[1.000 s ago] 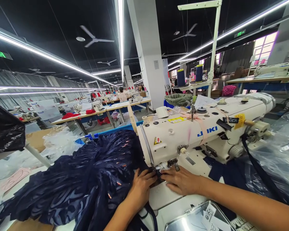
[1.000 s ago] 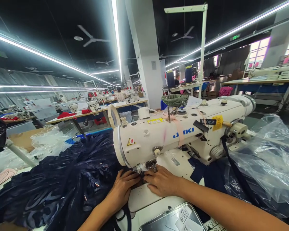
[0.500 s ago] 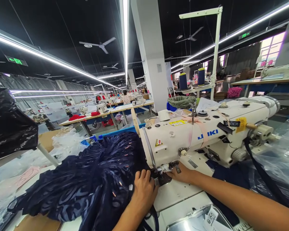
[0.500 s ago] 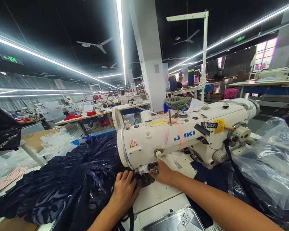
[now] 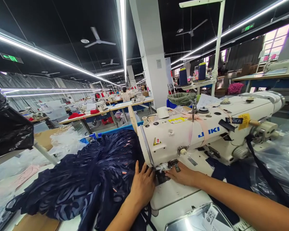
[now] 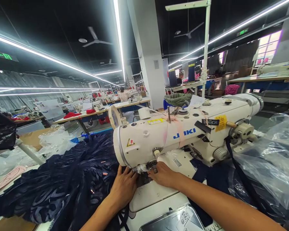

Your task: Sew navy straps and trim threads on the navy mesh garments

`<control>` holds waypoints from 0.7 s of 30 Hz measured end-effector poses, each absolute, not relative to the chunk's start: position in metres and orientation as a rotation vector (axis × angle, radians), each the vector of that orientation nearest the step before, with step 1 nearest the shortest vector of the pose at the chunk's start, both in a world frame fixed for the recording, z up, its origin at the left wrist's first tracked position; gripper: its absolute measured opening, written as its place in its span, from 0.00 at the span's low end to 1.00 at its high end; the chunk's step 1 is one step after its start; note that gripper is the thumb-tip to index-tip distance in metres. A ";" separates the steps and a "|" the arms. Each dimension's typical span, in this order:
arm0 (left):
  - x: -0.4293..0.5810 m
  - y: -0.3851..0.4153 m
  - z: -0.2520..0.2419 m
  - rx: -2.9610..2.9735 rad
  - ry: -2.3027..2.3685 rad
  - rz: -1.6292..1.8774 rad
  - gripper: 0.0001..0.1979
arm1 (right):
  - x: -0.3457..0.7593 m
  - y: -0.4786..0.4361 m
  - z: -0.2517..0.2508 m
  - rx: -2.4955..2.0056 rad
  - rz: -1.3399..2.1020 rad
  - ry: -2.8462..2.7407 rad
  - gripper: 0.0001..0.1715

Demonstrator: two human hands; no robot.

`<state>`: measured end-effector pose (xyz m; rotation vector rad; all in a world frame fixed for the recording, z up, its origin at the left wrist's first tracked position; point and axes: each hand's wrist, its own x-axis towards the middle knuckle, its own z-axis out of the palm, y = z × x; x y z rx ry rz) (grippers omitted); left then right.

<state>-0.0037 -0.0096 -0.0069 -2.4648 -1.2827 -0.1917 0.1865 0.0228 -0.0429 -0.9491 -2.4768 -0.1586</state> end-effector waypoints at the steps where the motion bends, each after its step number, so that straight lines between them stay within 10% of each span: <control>1: -0.003 -0.010 -0.007 -2.470 -1.284 -0.191 0.15 | 0.186 0.024 -0.046 -0.962 -0.170 -2.477 0.13; 21: -0.004 -0.003 -0.007 -2.538 -1.316 -0.172 0.15 | 0.182 0.014 -0.064 -1.023 -0.383 -2.402 0.19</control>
